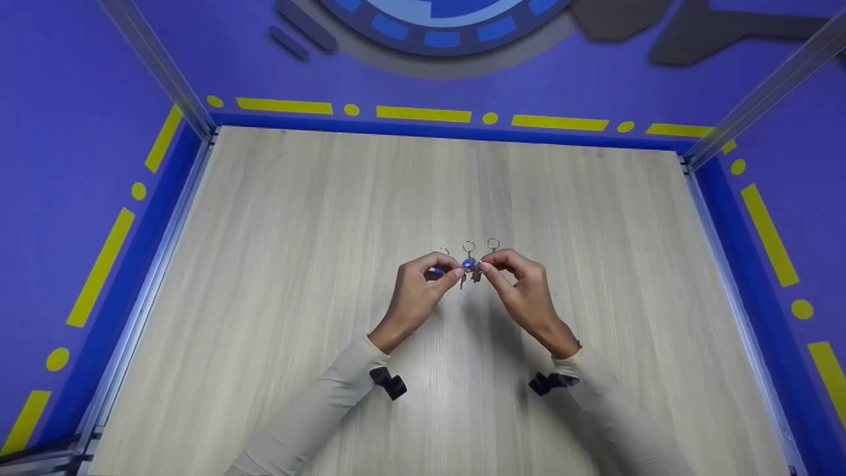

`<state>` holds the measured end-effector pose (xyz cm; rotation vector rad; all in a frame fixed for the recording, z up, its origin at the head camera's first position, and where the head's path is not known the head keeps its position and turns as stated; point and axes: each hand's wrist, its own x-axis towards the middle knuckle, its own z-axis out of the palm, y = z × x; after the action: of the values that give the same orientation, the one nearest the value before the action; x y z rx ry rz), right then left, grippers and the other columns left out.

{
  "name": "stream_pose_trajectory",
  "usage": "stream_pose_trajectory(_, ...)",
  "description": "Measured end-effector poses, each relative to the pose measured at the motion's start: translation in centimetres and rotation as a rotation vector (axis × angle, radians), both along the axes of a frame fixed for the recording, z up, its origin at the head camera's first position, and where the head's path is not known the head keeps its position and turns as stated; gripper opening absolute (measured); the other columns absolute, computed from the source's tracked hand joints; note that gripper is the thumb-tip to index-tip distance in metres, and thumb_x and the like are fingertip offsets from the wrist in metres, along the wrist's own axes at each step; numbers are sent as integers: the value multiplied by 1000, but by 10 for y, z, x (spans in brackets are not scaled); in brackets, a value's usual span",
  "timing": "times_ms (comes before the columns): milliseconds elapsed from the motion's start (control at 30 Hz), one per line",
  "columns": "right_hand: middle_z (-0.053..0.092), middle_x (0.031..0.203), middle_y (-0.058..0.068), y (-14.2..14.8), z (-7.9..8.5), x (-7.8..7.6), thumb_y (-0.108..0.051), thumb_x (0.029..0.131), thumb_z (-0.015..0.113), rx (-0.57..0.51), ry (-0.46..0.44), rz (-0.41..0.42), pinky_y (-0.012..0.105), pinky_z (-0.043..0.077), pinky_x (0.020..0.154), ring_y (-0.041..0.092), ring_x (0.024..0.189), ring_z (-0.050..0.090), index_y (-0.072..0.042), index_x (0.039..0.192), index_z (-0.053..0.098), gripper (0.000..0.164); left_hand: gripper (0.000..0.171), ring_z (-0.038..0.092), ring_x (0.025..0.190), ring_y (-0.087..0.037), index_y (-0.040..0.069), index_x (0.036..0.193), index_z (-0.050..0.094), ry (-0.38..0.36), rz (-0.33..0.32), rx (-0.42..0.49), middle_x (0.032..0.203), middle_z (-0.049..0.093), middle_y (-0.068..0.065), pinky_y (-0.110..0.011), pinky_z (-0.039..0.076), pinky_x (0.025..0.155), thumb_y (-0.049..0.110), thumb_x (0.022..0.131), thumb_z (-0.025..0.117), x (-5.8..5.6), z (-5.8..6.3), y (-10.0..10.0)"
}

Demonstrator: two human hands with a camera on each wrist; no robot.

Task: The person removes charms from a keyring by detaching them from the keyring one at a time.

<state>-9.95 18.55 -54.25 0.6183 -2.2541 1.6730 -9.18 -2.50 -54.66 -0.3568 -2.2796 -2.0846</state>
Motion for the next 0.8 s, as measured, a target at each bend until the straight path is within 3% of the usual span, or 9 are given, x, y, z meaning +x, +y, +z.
stream_pose_trajectory(233,77,91,15,-2,-1,0,18,95,74,38,60,-24,17,56,86,14,87,71,7,95,74,11,5,73,91,-16,1,100,81,88,55,42,98,80,-6,-44,62,86,6,100,81,-2,2,3)
stream_pose_trajectory(400,78,93,10,0,0,0,13,97,75,13,59,-2,19,57,86,13,88,71,1,97,76,12,3,71,86,-15,2,99,84,156,71,37,96,80,-6,-34,60,81,4,97,84,-2,3,3)
stream_pose_trajectory(633,79,94,5,3,-1,-1,9,98,77,53,120,21,20,57,84,17,85,73,-2,98,78,11,6,68,80,-14,8,95,85,318,31,-107,88,78,1,-32,57,74,2,95,86,-3,6,1)
stream_pose_trajectory(800,79,94,5,4,-3,1,10,97,77,89,135,12,19,57,84,17,84,74,-3,99,77,13,6,68,80,-13,6,93,84,331,9,-180,86,77,0,-30,58,75,1,96,85,-4,9,2)
